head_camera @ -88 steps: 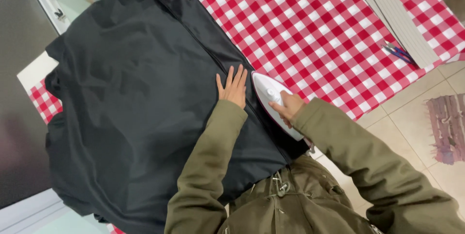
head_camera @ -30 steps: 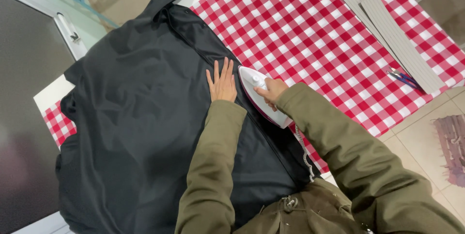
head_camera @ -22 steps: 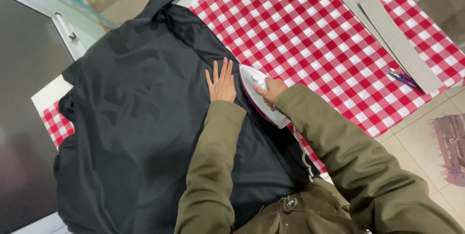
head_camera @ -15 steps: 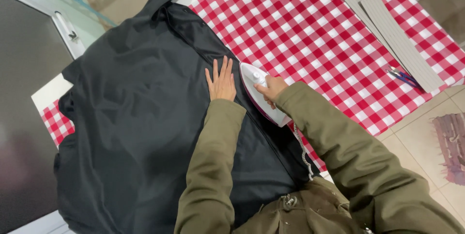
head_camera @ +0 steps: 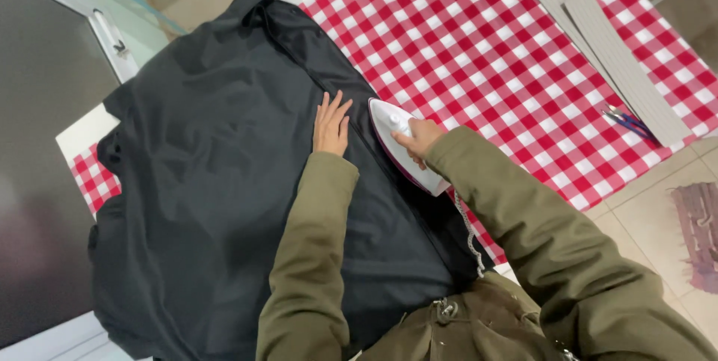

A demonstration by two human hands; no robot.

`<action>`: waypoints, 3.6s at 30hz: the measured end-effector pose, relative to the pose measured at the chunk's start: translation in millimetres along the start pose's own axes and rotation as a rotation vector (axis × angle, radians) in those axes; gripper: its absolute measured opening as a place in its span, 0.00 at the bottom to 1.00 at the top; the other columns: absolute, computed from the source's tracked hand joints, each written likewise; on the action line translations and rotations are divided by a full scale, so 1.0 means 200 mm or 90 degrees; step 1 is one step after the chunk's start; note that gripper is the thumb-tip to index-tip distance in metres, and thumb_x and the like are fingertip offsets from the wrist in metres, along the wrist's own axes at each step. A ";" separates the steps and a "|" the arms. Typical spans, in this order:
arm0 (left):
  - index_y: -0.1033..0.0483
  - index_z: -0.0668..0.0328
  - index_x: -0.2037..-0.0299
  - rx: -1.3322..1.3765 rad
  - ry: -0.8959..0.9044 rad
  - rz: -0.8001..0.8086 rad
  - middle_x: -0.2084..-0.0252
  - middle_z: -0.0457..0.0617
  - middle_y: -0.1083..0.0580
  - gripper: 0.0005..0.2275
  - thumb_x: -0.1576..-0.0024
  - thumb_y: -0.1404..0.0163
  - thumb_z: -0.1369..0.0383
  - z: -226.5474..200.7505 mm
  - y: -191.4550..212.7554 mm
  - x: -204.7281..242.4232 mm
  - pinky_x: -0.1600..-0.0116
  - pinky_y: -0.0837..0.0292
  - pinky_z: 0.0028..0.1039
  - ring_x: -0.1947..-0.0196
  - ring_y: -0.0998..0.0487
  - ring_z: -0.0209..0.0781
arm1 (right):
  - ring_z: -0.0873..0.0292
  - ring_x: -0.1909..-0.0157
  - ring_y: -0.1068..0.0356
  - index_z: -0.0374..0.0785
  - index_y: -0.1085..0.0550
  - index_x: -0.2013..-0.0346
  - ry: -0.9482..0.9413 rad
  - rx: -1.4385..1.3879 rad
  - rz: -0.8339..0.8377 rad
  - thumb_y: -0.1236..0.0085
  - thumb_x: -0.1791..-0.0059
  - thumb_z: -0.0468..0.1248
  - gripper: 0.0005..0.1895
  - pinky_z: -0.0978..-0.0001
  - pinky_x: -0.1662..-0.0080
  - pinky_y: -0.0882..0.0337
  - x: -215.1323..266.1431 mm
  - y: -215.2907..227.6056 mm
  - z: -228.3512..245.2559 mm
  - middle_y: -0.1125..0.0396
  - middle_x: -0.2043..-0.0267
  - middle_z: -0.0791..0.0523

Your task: Ironing a piece of black fabric on a checkered table.

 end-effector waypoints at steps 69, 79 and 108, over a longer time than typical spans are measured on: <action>0.46 0.45 0.23 -0.276 -0.031 0.143 0.20 0.41 0.51 0.25 0.30 0.59 0.59 -0.27 -0.20 0.01 0.22 0.63 0.56 0.20 0.56 0.50 | 0.56 0.88 0.32 0.25 0.34 0.52 -0.011 0.025 -0.046 0.49 0.46 0.50 0.26 0.60 0.82 0.31 0.61 -0.14 -0.25 0.33 0.85 0.51; 0.45 0.45 0.23 -0.260 -0.027 0.126 0.20 0.41 0.50 0.24 0.30 0.59 0.59 -0.29 -0.19 0.00 0.22 0.64 0.56 0.20 0.56 0.48 | 0.55 0.88 0.31 0.28 0.32 0.57 0.032 0.048 -0.016 0.49 0.47 0.52 0.25 0.60 0.81 0.30 0.59 -0.12 -0.22 0.33 0.86 0.51; 0.43 0.48 0.25 -0.264 -0.013 0.153 0.21 0.42 0.49 0.24 0.32 0.59 0.61 -0.31 -0.18 -0.01 0.23 0.64 0.57 0.21 0.55 0.50 | 0.55 0.87 0.30 0.28 0.34 0.46 0.006 0.074 -0.010 0.50 0.47 0.52 0.29 0.60 0.80 0.28 0.68 -0.09 -0.35 0.31 0.83 0.51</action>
Point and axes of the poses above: each hand's wrist, its own x-axis away from the middle knuckle, its own y-axis out of the back of the hand, z = x × y, the point moved 1 cm from there along -x, towards the middle knuckle
